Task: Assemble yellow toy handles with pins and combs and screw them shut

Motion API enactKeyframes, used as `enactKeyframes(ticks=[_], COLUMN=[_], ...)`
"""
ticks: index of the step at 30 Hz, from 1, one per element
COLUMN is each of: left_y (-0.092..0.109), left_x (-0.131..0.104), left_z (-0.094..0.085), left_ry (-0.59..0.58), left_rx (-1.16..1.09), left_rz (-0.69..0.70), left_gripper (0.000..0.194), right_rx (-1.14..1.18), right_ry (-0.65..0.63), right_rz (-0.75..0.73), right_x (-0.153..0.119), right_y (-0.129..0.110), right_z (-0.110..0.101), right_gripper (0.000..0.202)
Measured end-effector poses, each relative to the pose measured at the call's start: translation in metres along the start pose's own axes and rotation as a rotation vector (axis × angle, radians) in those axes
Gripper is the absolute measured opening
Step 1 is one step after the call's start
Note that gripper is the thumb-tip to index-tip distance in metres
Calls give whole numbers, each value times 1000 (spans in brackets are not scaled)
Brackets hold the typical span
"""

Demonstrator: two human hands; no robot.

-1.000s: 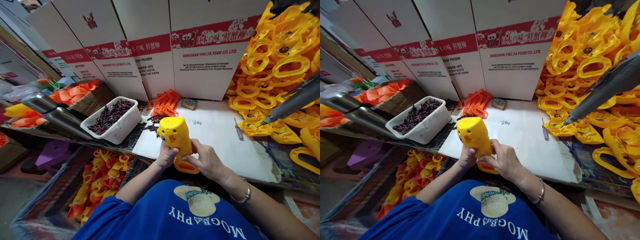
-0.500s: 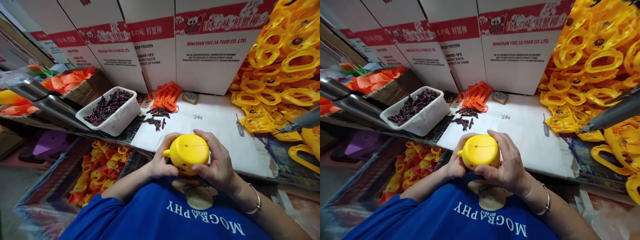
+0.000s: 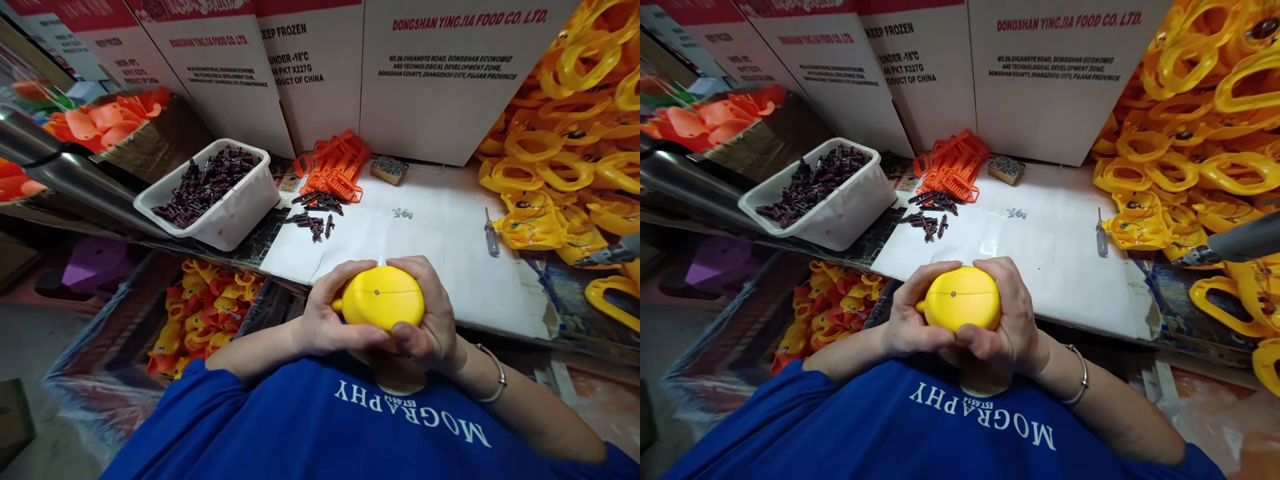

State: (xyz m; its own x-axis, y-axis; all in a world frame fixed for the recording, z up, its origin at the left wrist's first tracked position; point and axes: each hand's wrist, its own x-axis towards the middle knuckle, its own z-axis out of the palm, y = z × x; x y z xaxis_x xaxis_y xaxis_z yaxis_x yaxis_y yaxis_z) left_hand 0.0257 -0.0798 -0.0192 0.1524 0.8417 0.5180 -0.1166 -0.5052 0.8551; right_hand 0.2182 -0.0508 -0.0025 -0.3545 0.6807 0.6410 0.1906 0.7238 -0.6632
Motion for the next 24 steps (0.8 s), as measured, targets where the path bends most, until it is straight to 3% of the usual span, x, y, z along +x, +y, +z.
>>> enactKeyframes(ticks=[4,9,11,14,17,21,24], left_y=[1,-3,-9,-16,-15,-14,-19], left_x=[10,38,51,70,84,101,109], left_z=[-7,-24,-30,-35,-31,-17,-7], left_ry=[57,11,128,289,286,215,165], left_rx=[-9,-49,-125,-205,-234,-249,-285], left_rz=[-172,-398,-384,-367,-416,-514,-521], left_gripper=[73,88,80,69,62,55,59], right_rx=[19,93,188,272,376,465,521], right_ry=[-75,-182,-210,-298,-406,-255,-100], right_rz=[105,284,372,500,632,779,798], right_x=[12,40,48,49,41,34,36], right_y=[9,25,32,39,42,47,51], right_z=[-2,-9,-13,-19,-21,-18,-19], right_gripper=[67,91,97,84,64,60,56])
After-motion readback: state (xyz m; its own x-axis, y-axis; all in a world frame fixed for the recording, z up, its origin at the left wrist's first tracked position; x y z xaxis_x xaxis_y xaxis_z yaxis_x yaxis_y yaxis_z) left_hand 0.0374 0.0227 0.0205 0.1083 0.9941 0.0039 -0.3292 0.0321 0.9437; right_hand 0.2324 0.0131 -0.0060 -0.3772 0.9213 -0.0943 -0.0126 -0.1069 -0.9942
